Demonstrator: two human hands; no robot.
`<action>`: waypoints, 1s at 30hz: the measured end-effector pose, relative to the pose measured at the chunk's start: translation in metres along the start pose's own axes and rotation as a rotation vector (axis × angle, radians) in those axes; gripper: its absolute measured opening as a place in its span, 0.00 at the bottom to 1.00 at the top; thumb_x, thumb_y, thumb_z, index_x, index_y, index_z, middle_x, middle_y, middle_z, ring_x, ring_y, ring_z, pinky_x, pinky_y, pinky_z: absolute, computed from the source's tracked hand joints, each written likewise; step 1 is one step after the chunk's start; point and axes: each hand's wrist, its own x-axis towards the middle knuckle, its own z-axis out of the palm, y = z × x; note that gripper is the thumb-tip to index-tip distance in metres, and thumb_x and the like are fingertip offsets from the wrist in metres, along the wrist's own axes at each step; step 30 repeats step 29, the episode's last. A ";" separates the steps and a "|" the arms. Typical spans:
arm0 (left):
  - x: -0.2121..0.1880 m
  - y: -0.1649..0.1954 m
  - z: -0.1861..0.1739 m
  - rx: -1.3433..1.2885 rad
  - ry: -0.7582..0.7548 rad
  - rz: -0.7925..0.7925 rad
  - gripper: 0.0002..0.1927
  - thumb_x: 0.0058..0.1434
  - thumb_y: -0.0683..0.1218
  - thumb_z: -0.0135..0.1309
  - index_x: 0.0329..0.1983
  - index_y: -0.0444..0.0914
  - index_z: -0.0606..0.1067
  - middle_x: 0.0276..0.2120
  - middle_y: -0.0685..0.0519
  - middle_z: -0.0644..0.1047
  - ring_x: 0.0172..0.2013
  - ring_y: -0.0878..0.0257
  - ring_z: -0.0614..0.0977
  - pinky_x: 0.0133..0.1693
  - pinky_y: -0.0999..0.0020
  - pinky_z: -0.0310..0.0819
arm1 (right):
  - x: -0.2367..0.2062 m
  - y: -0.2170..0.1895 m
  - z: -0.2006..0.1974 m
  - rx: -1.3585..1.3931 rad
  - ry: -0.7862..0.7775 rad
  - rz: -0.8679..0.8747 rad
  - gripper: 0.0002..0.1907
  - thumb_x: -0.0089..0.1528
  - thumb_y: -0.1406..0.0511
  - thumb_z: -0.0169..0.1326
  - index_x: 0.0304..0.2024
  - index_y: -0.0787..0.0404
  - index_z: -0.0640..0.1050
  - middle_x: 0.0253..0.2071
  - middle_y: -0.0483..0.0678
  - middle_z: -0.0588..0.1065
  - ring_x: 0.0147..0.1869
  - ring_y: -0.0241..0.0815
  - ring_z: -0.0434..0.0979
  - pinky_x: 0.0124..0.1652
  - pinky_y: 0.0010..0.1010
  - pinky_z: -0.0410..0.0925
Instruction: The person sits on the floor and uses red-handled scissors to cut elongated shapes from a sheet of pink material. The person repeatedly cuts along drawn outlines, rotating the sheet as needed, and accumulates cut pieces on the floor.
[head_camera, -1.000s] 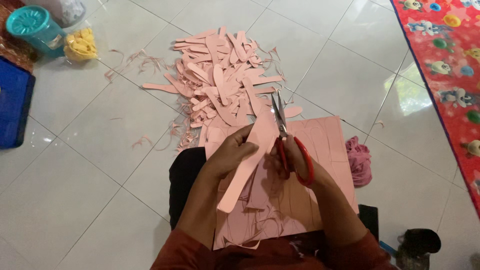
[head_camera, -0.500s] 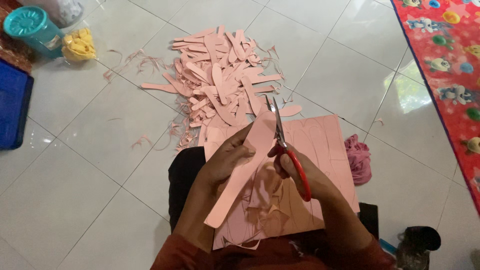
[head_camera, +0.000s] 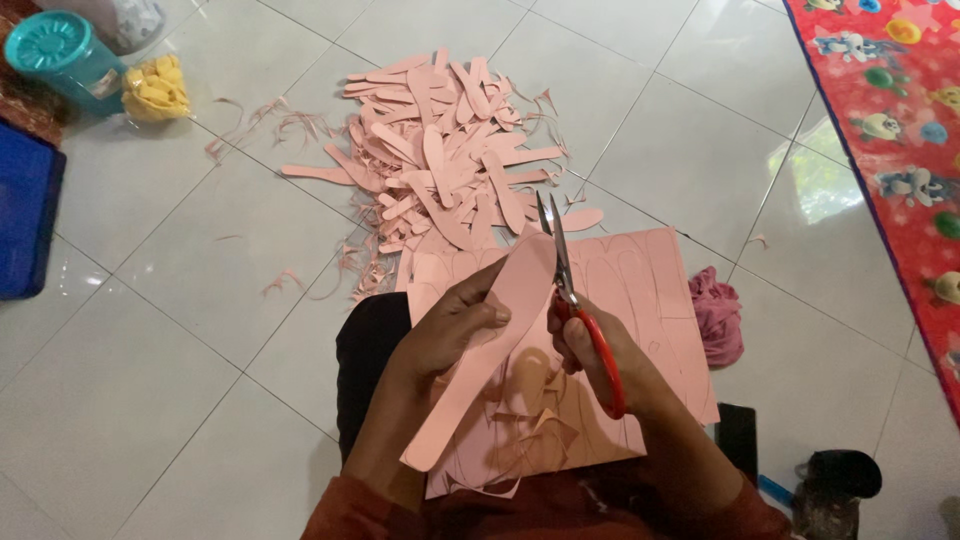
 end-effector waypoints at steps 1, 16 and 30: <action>-0.001 0.001 -0.001 0.007 -0.007 0.007 0.36 0.62 0.37 0.47 0.76 0.39 0.63 0.40 0.59 0.74 0.38 0.73 0.71 0.44 0.75 0.69 | -0.001 0.000 0.001 0.013 0.013 0.030 0.24 0.67 0.49 0.41 0.41 0.64 0.70 0.28 0.41 0.63 0.30 0.34 0.62 0.31 0.29 0.65; -0.009 0.013 -0.022 0.091 -0.049 -0.123 0.34 0.61 0.38 0.49 0.74 0.37 0.65 0.36 0.57 0.77 0.37 0.72 0.75 0.44 0.77 0.71 | -0.018 -0.003 -0.010 0.020 -0.083 0.057 0.33 0.65 0.41 0.46 0.46 0.66 0.74 0.26 0.44 0.63 0.27 0.35 0.62 0.28 0.28 0.62; -0.012 0.013 -0.025 0.128 -0.040 -0.136 0.34 0.62 0.38 0.50 0.75 0.37 0.67 0.37 0.55 0.76 0.37 0.71 0.75 0.44 0.75 0.72 | -0.017 -0.007 -0.013 -0.200 -0.039 0.130 0.35 0.60 0.37 0.45 0.43 0.62 0.73 0.28 0.46 0.67 0.30 0.36 0.67 0.28 0.30 0.69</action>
